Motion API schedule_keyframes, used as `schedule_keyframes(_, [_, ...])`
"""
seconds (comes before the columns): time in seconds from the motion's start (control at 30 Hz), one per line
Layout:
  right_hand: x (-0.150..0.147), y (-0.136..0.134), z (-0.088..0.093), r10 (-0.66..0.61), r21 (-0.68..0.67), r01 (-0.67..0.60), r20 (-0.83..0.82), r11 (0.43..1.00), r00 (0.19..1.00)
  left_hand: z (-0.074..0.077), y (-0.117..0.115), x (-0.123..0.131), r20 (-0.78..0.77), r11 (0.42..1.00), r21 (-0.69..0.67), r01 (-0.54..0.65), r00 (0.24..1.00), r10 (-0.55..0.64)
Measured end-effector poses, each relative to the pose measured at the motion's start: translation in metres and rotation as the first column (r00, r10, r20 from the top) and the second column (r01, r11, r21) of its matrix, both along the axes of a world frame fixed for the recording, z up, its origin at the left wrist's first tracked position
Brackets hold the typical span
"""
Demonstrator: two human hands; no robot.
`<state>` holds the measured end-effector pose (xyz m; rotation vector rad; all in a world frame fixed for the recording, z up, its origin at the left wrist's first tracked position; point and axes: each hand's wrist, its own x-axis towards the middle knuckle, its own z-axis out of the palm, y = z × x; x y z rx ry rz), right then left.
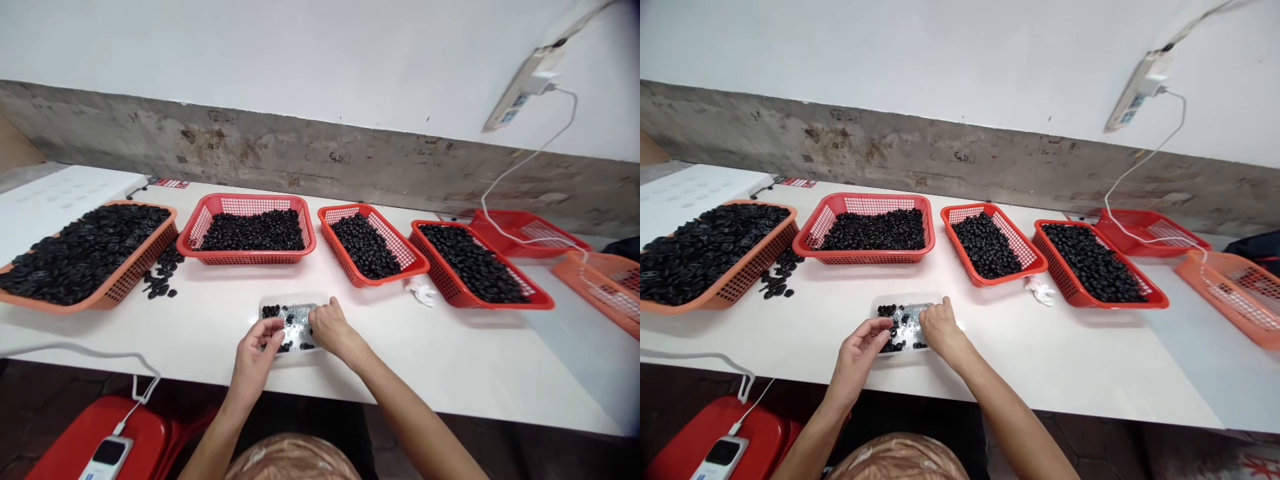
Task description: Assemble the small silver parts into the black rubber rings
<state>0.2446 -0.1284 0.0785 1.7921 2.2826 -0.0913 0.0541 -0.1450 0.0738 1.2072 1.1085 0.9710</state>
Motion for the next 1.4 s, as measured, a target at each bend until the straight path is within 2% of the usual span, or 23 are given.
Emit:
schedule_keyframes(0.17, [0.003, -0.001, 0.006, -0.008, -0.007, 0.008, 0.0, 1.0, 1.0, 0.0, -0.001, 0.001, -0.011, 1.0, 0.022, -0.017, 1.0, 0.017])
schedule_keyframes(0.4, [-0.008, 0.006, 0.0, -0.01, -0.06, 0.01, 0.004, 0.998, 1.0, -0.001, -0.001, 0.0, -0.062, 0.997, 0.075, 0.004, 0.998, 0.0])
schedule_keyframes(0.63, [-0.008, 0.005, 0.007, 0.003, -0.089, -0.005, -0.025, 0.996, 1.0, -0.005, 0.0, -0.001, -0.087, 0.993, 0.111, 0.031, 0.996, -0.021])
schedule_keyframes(0.9, [-0.014, 0.005, 0.004, -0.085, -0.091, 0.073, -0.126, 0.993, 0.988, -0.003, 0.0, -0.001, -0.099, 0.99, 0.134, 0.044, 0.995, -0.031])
schedule_keyframes(1.03, [-0.008, 0.002, 0.016, -0.132, -0.112, 0.108, -0.236, 0.988, 0.963, -0.002, -0.002, -0.003, -0.106, 0.989, 0.144, 0.045, 0.994, -0.03])
schedule_keyframes(1.13, [0.003, -0.001, 0.032, -0.149, -0.147, 0.101, -0.367, 0.984, 0.918, 0.0, -0.004, -0.002, -0.163, 0.972, 0.23, 0.056, 0.986, -0.018])
schedule_keyframes(1.17, [0.007, -0.001, 0.036, -0.159, -0.188, 0.079, -0.463, 0.979, 0.872, 0.001, -0.004, 0.0, -0.191, 0.961, 0.267, 0.069, 0.981, -0.017])
schedule_keyframes(1.2, [0.01, -0.002, 0.04, -0.188, -0.251, 0.043, -0.588, 0.967, 0.787, 0.002, -0.005, 0.002, -0.216, 0.949, 0.303, 0.085, 0.976, -0.018])
schedule_keyframes(1.23, [0.012, -0.002, 0.043, -0.244, -0.326, -0.004, -0.716, 0.945, 0.654, 0.003, -0.005, 0.004, -0.233, 0.937, 0.335, 0.1, 0.972, -0.021])
schedule_keyframes(1.27, [0.013, -0.003, 0.044, -0.323, -0.399, -0.059, -0.813, 0.915, 0.485, 0.003, -0.005, 0.007, -0.24, 0.925, 0.363, 0.112, 0.97, -0.023])
schedule_keyframes(1.3, [0.013, -0.003, 0.045, -0.407, -0.459, -0.116, -0.86, 0.881, 0.308, 0.004, -0.005, 0.009, -0.239, 0.915, 0.387, 0.115, 0.971, -0.021])
schedule_keyframes(1.33, [0.012, -0.004, 0.044, -0.476, -0.499, -0.165, -0.864, 0.85, 0.164, 0.004, -0.005, 0.01, -0.234, 0.904, 0.414, 0.108, 0.972, -0.009])
schedule_keyframes(1.37, [0.01, -0.004, 0.043, -0.517, -0.521, -0.197, -0.853, 0.831, 0.076, 0.004, -0.005, 0.011, -0.231, 0.892, 0.443, 0.092, 0.973, 0.014])
schedule_keyframes(1.4, [0.007, -0.005, 0.041, -0.54, -0.532, -0.214, -0.841, 0.82, 0.023, 0.004, -0.005, 0.011, -0.231, 0.876, 0.476, 0.076, 0.972, 0.041])
